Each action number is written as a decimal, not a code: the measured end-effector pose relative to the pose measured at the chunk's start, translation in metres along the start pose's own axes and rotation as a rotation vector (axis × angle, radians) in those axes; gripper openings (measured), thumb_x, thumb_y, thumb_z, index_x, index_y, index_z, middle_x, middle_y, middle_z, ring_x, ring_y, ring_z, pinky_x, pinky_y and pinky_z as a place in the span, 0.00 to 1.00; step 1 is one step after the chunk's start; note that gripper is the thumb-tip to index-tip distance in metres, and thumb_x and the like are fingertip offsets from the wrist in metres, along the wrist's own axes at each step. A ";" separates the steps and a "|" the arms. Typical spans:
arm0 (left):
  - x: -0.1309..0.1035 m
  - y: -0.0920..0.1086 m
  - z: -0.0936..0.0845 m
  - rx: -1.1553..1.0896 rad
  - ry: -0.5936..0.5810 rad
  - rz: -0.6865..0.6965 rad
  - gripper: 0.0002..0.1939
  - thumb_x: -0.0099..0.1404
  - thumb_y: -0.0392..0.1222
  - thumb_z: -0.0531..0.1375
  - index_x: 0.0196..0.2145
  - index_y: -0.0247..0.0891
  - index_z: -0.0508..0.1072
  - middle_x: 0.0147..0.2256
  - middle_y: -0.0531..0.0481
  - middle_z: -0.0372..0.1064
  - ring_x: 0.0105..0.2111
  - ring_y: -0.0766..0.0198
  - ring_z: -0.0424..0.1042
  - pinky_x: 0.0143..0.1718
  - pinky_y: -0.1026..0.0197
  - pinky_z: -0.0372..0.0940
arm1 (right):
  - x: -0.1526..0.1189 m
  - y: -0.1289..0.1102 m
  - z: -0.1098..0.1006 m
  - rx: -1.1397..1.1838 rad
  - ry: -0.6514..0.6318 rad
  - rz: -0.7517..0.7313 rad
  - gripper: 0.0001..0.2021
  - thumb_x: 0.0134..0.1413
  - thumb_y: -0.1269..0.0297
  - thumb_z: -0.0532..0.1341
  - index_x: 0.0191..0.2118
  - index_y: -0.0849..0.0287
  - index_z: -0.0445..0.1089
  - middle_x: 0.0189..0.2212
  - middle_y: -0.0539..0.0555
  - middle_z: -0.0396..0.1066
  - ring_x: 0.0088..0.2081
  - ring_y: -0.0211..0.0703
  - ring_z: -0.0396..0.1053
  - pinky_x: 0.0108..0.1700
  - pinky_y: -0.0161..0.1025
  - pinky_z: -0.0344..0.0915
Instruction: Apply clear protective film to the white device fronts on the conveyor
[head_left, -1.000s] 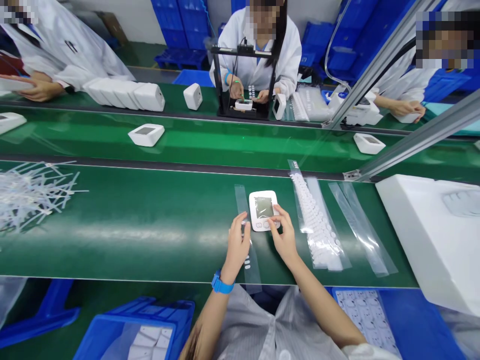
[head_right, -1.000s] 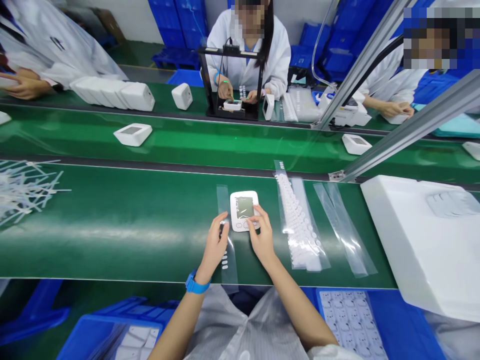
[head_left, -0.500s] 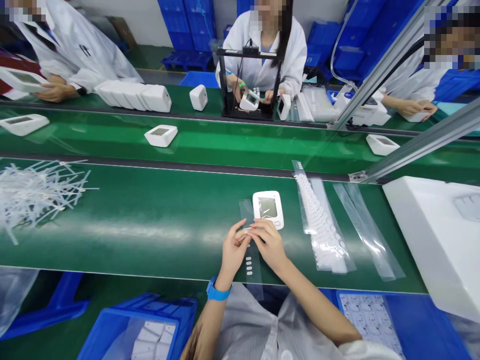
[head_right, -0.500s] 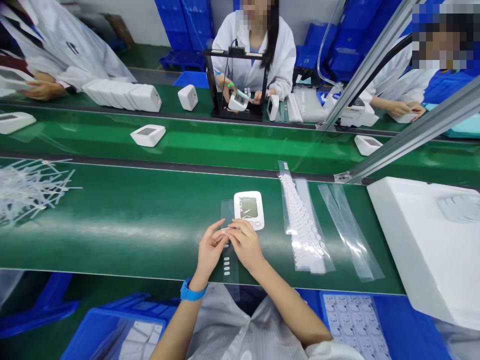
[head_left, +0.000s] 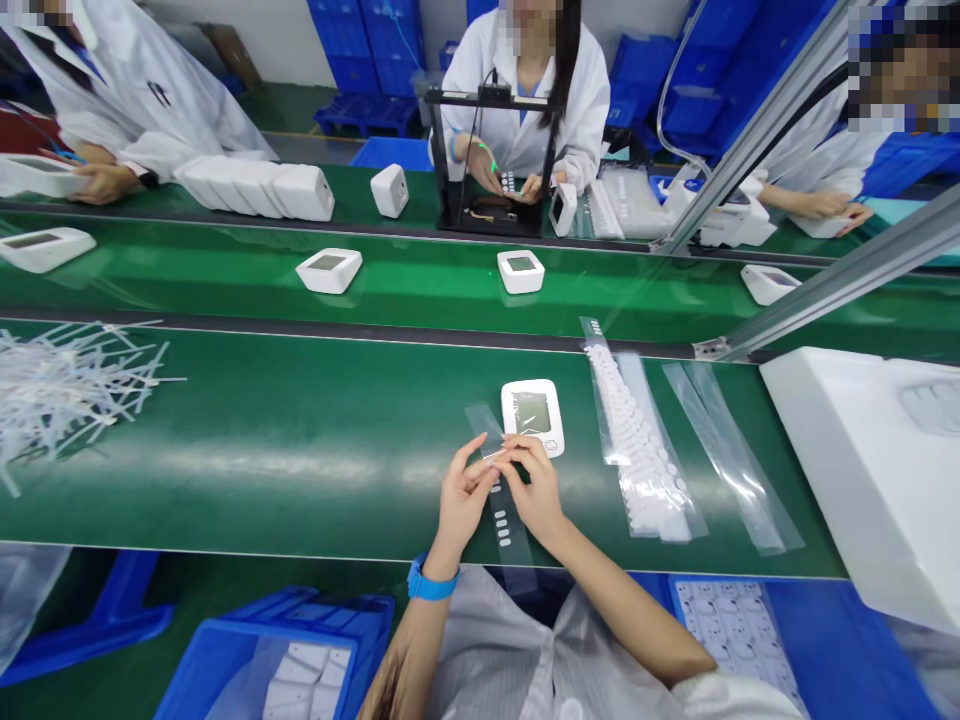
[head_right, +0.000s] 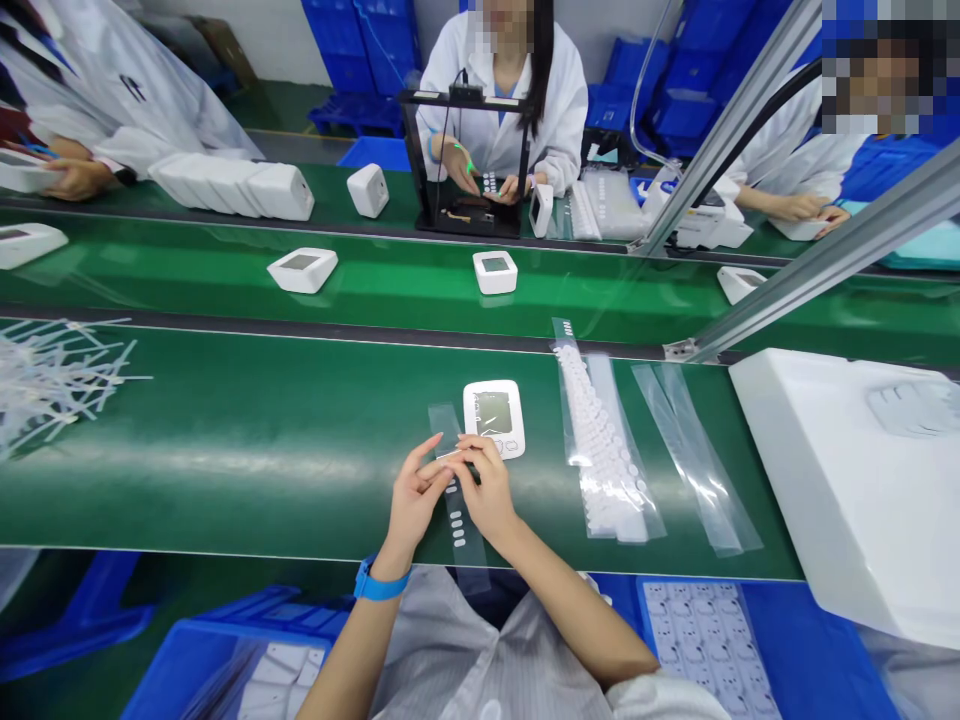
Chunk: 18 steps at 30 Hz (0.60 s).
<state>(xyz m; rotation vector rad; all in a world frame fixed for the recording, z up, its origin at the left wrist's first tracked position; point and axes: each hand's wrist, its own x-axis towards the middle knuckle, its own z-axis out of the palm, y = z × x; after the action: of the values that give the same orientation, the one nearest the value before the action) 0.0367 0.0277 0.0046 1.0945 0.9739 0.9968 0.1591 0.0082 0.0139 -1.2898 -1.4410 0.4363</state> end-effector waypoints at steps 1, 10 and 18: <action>0.000 -0.001 0.000 0.020 0.005 0.011 0.28 0.65 0.49 0.62 0.58 0.37 0.63 0.46 0.38 0.79 0.49 0.51 0.78 0.51 0.51 0.71 | -0.001 -0.002 -0.002 -0.002 -0.022 -0.007 0.07 0.63 0.71 0.58 0.36 0.54 0.72 0.42 0.56 0.71 0.52 0.47 0.71 0.55 0.48 0.69; 0.012 -0.002 0.004 0.388 0.092 0.142 0.17 0.73 0.43 0.49 0.55 0.40 0.68 0.57 0.38 0.69 0.56 0.54 0.71 0.57 0.47 0.65 | 0.019 0.028 -0.082 -0.161 -0.050 0.443 0.11 0.56 0.55 0.64 0.29 0.57 0.73 0.55 0.62 0.65 0.59 0.58 0.64 0.61 0.58 0.62; 0.027 0.003 0.045 0.712 0.099 0.218 0.23 0.70 0.44 0.53 0.61 0.34 0.62 0.61 0.34 0.59 0.62 0.47 0.58 0.62 0.41 0.55 | 0.030 0.042 -0.085 -0.046 -0.140 0.594 0.13 0.51 0.53 0.66 0.27 0.58 0.74 0.53 0.63 0.67 0.52 0.56 0.72 0.46 0.50 0.76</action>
<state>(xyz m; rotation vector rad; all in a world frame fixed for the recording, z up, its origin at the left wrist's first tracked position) 0.0862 0.0440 0.0121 1.7808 1.3620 0.8982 0.2578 0.0164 0.0218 -1.7504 -1.1633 0.9036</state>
